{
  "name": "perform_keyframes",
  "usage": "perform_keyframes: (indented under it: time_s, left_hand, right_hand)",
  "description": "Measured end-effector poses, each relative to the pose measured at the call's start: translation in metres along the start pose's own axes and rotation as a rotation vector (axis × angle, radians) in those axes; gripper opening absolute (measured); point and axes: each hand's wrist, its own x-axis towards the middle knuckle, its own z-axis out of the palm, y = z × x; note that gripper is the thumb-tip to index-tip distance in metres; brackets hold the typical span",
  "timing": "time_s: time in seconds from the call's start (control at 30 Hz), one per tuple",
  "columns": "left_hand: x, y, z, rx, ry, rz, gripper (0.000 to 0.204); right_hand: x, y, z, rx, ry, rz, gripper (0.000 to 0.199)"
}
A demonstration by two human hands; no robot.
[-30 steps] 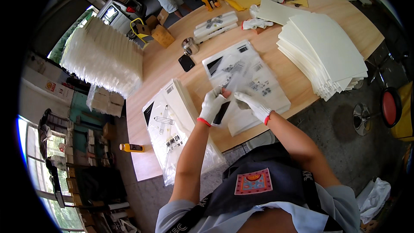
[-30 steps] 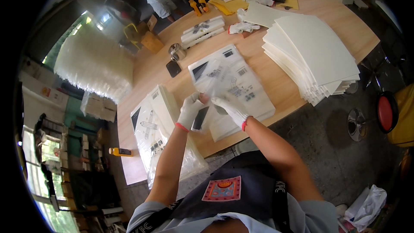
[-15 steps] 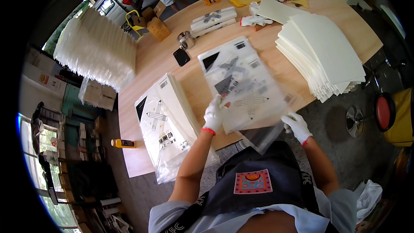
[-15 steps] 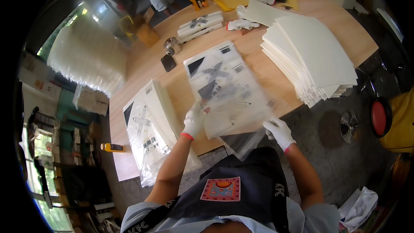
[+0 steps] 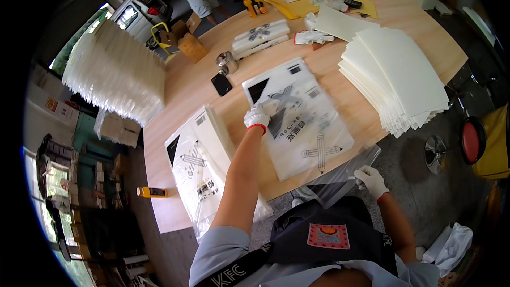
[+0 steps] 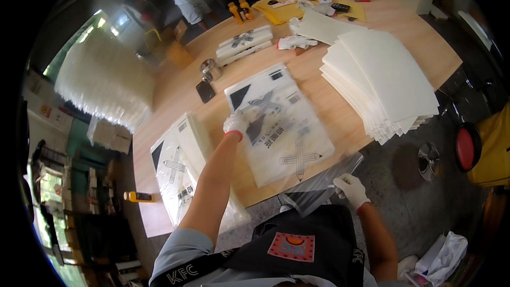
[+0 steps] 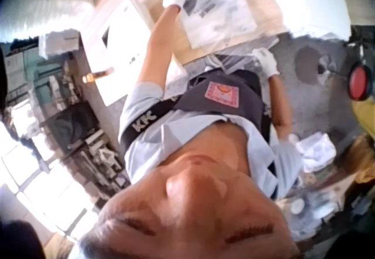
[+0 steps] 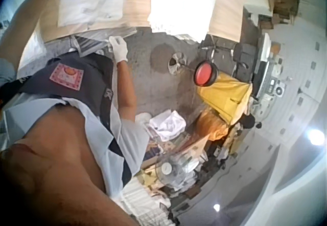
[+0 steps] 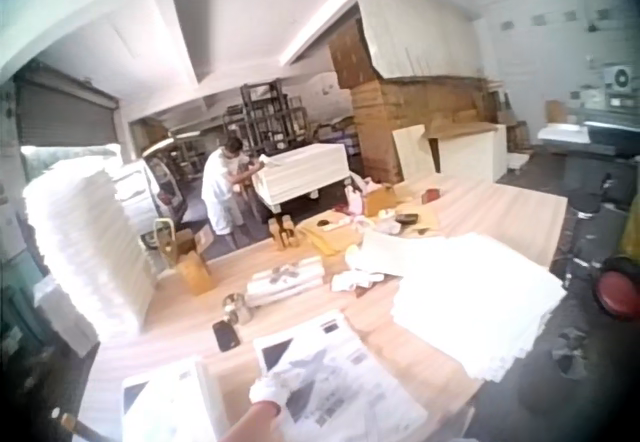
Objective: The person repeatedly picks up stacks of white paper from a table and places them into clear plastic packaging bags. They then fold the top of the bags to seal the contents. The person works continuously on this repetitive packaging task throughout the clip.
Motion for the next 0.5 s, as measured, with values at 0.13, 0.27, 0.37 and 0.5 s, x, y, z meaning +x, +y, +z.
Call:
perform_keyframes:
  time_s: [0.13,0.27,0.37,0.5]
  left_hand:
    - [0.016,-0.010,0.000,-0.211,-0.034,0.096,0.028]
    - [0.014,-0.029,-0.041,-0.483,-0.206,0.316,0.027]
    - [0.004,-0.037,-0.086,-0.862,-0.327,0.269,0.028]
    - [0.004,-0.041,-0.156,-0.683,0.076,0.388,0.023]
  right_hand:
    - [-0.003,0.007,-0.002,0.009,-0.002,0.005,0.018]
    - [-0.010,-0.022,0.002,-0.107,-0.058,-0.056,0.020]
    - [0.005,-0.045,0.013,-0.179,-0.127,-0.118,0.021]
    - [0.055,-0.077,0.035,-0.160,-0.124,-0.394,0.024]
